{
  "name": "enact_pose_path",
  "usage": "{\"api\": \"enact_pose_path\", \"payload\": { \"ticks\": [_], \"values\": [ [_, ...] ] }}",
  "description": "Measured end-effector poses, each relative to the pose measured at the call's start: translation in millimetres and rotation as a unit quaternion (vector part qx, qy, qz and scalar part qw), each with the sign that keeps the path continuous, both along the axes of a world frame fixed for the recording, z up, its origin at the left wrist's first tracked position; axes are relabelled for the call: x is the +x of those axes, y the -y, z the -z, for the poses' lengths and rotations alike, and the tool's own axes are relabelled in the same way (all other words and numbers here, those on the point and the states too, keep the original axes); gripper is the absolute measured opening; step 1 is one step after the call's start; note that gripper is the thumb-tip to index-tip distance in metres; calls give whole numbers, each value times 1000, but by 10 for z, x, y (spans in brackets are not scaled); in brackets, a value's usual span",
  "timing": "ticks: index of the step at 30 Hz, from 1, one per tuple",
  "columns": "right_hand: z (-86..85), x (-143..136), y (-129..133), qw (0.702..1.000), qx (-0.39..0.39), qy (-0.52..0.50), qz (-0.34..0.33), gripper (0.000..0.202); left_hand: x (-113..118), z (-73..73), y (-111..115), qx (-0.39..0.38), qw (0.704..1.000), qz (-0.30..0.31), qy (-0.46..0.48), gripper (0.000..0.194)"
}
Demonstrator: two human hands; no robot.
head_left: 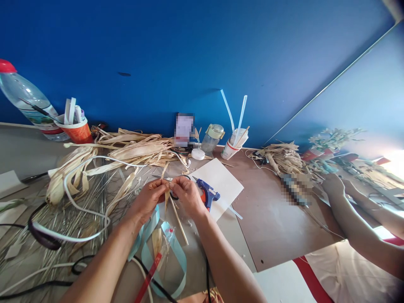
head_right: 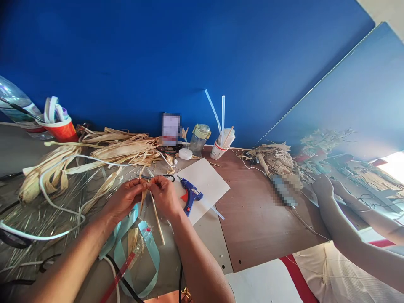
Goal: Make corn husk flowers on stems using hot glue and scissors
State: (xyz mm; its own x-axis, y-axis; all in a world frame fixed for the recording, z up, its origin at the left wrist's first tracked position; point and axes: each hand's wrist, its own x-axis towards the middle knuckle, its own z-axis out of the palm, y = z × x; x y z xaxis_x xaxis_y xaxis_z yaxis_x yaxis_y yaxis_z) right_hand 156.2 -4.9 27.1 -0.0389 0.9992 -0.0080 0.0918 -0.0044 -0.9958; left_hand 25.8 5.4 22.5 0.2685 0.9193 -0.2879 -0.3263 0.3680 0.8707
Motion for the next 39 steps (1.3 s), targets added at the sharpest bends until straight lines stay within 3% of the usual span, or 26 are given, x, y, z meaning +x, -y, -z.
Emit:
{"api": "enact_pose_path", "payload": {
  "ticks": [4,9,13,17,21,24,29,33,39],
  "values": [
    [-50,-23,35,989,90,108,37,11,8,5,-1,-3,1000,-7,1,20],
    [-51,-59,53,974,168,143,41,12,-2,43,-23,7,1000,-12,4,13],
    [-34,-60,54,985,128,107,42,10,-14,59,-44,8,1000,-18,3,17],
    [-22,-15,49,998,51,-17,-31,18,-30,46,-72,1,998,-68,6,24],
    [-58,87,25,980,11,-183,-76,28,-51,51,-93,-7,992,-129,11,22],
    [-96,164,-12,968,14,-245,-52,27,-54,72,-103,4,988,-150,31,23],
    [-44,168,-61,978,48,-149,134,26,-37,81,-108,29,986,-160,49,26],
    [38,110,-54,994,57,-32,88,25,-37,61,-94,33,986,-155,41,29],
    [60,91,-50,995,30,-63,65,19,-28,79,-72,43,996,-79,-11,28]
  ]
}}
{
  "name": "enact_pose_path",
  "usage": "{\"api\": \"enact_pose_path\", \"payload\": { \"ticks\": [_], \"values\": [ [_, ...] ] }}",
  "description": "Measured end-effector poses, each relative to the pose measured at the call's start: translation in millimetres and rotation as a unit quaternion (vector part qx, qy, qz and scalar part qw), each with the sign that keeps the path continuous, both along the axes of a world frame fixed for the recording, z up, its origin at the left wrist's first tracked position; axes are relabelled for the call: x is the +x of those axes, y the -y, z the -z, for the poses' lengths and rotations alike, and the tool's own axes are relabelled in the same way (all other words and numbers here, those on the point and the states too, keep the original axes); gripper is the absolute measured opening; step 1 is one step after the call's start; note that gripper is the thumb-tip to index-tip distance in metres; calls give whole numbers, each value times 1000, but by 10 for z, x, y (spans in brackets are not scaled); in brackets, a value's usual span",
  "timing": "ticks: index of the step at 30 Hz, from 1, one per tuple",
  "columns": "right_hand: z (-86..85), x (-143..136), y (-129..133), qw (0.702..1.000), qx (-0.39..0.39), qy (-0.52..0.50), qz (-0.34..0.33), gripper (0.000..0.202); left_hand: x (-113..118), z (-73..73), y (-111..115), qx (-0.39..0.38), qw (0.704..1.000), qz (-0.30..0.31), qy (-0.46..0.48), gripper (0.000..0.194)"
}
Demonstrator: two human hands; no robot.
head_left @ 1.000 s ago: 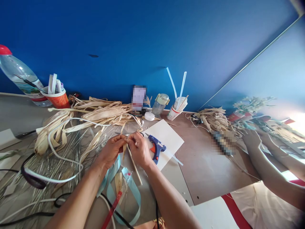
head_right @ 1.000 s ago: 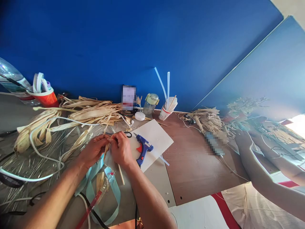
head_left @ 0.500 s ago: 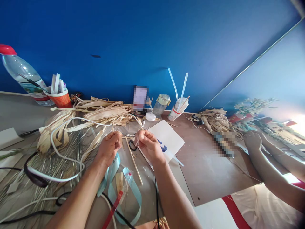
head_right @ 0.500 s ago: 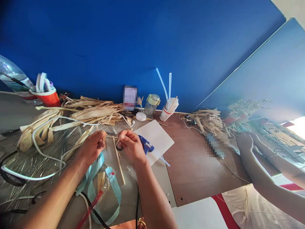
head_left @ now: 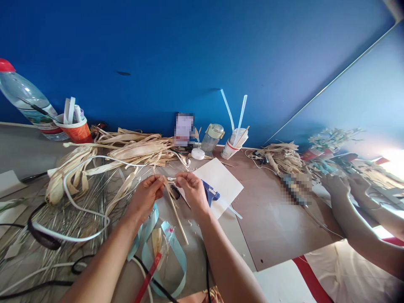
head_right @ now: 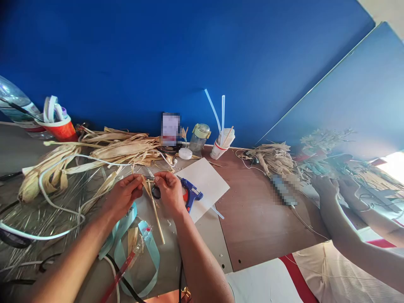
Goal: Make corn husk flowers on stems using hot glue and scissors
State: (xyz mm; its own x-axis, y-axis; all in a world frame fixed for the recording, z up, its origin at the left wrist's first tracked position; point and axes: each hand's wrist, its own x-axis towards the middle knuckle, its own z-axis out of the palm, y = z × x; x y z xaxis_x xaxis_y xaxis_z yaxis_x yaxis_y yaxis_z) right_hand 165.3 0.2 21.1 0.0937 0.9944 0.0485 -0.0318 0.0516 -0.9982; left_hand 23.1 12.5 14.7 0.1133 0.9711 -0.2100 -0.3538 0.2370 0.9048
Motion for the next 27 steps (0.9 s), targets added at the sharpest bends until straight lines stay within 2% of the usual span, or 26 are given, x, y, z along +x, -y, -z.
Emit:
{"api": "enact_pose_path", "payload": {
  "ticks": [4,11,22,27],
  "values": [
    [-36,-2,10,999,-26,15,-17,15,9,17,17,6,997,52,-60,28],
    [-28,20,1,994,-37,91,-55,12,12,-13,51,50,986,86,-136,18],
    [-137,15,39,976,-29,210,-55,7,35,-30,40,68,980,89,-164,13],
    [-149,2,66,967,23,248,-59,9,41,-42,62,69,981,76,-163,12]
  ]
}}
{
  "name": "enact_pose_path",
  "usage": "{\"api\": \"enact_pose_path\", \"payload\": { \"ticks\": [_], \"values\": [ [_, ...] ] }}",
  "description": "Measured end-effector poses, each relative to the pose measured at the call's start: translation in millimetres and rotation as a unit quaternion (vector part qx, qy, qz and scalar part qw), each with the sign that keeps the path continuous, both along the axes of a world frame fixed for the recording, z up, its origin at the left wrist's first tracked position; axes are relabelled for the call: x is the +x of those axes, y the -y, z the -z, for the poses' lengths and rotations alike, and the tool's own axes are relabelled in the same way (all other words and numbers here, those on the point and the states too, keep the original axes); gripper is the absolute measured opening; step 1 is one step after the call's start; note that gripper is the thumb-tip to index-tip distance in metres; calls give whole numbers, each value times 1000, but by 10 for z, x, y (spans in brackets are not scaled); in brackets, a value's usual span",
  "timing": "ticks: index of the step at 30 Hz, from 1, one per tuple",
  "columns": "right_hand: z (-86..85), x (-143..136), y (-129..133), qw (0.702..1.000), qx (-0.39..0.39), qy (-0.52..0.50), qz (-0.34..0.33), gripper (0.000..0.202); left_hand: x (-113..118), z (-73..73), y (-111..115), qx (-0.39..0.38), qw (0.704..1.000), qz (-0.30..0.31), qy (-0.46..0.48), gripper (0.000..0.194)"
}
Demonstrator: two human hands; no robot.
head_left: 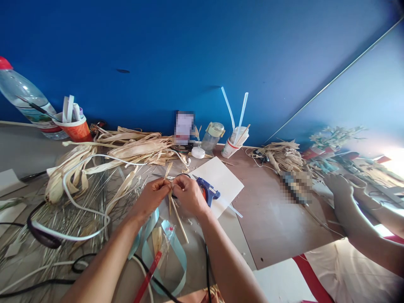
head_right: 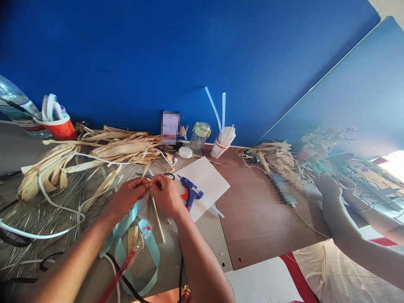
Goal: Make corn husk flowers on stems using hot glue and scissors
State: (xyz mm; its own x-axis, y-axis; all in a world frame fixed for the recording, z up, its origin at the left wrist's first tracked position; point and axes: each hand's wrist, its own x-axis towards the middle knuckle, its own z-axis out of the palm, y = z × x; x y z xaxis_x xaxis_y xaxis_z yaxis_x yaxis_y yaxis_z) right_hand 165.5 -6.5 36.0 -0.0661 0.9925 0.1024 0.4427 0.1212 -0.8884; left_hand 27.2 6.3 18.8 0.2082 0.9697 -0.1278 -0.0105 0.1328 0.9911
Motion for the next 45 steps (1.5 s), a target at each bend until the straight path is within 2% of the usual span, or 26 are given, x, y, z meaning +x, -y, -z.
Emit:
{"api": "enact_pose_path", "payload": {
  "ticks": [8,11,14,17,21,24,29,30,32,34,36,38,42,45],
  "values": [
    [31,-112,25,995,79,56,1,11,-12,116,-33,-57,994,-3,96,16],
    [23,-114,47,998,58,4,-4,9,-30,99,-50,-73,990,-20,118,18],
    [17,-59,50,995,23,-100,-22,8,-49,59,-72,-80,984,-75,142,17],
    [20,39,-4,972,21,-233,-3,12,-53,38,-89,-78,976,-121,163,16],
    [25,174,-129,920,61,-373,99,17,-39,55,-95,-62,971,-142,183,20],
    [49,244,-196,883,72,-425,185,19,-38,73,-98,-53,968,-153,193,25],
    [120,283,-220,853,79,-459,235,18,-46,83,-106,-39,961,-169,215,30],
    [131,277,-215,854,80,-459,232,24,-44,82,-106,-35,961,-168,217,30],
    [146,245,-194,878,69,-427,207,34,-37,78,-104,-32,961,-165,218,31],
    [148,192,-164,912,56,-363,182,23,-27,71,-100,-34,962,-162,218,30],
    [139,125,-129,932,42,-318,167,15,-18,62,-95,-34,962,-159,219,30],
    [123,52,-93,936,12,-321,140,19,-9,54,-89,-33,962,-157,219,29],
    [113,-77,-36,942,-35,-330,38,31,11,47,-71,-36,965,-153,211,29],
    [125,-115,-30,955,-25,-291,56,19,23,48,-46,-51,971,-120,199,30]
  ]
}}
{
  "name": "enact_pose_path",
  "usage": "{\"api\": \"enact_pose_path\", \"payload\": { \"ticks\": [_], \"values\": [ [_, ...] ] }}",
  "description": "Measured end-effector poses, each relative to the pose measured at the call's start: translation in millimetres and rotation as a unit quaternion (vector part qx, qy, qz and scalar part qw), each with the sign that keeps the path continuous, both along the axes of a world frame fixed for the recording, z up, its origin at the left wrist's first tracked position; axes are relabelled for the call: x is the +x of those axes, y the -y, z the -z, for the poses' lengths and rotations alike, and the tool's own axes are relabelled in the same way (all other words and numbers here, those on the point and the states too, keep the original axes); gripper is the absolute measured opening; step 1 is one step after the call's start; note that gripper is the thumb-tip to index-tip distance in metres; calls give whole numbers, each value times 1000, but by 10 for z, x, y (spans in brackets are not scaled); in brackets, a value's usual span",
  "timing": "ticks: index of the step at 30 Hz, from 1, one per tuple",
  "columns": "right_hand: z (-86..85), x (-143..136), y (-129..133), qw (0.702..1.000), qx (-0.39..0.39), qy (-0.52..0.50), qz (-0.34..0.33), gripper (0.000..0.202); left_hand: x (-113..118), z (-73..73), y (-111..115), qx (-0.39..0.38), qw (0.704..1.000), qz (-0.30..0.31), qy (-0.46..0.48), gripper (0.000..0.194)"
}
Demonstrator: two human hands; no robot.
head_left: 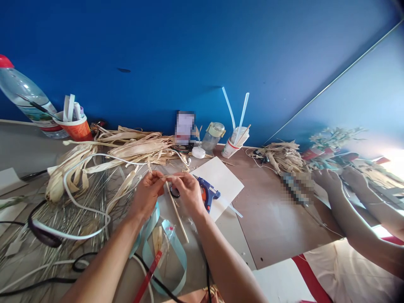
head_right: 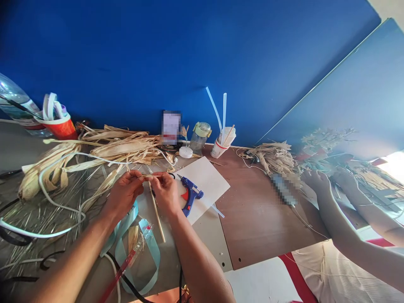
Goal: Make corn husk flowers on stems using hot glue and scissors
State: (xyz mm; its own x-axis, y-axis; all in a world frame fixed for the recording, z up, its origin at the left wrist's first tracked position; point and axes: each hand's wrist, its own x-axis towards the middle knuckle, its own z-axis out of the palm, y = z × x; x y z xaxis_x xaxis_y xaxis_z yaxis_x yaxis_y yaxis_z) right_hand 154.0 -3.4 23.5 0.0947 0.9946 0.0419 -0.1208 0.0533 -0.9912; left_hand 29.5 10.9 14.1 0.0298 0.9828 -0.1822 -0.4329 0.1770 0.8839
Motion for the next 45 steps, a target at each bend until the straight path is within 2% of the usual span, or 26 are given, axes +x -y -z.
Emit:
{"api": "enact_pose_path", "payload": {
  "ticks": [4,11,19,25,33,38,42,45],
  "values": [
    [-11,43,-28,997,-3,-17,70,17,5,0,31,6,996,83,-32,27],
    [-7,105,-75,993,23,-64,96,19,14,0,42,8,991,110,-71,30],
    [22,140,-89,993,43,-98,49,19,-5,-10,35,12,993,95,-62,37],
    [8,136,-92,989,22,-143,15,19,-9,-24,47,-9,993,107,-52,41],
    [-19,121,-85,980,6,-200,7,23,-11,8,32,13,989,119,-91,37],
    [-19,125,-86,982,1,-187,5,25,-6,4,34,29,988,129,-79,35],
    [-25,138,-86,982,3,-190,5,25,-18,17,41,23,987,151,-54,39],
    [-28,147,-85,980,5,-197,0,22,-23,11,49,10,988,145,-45,44]
  ]
}}
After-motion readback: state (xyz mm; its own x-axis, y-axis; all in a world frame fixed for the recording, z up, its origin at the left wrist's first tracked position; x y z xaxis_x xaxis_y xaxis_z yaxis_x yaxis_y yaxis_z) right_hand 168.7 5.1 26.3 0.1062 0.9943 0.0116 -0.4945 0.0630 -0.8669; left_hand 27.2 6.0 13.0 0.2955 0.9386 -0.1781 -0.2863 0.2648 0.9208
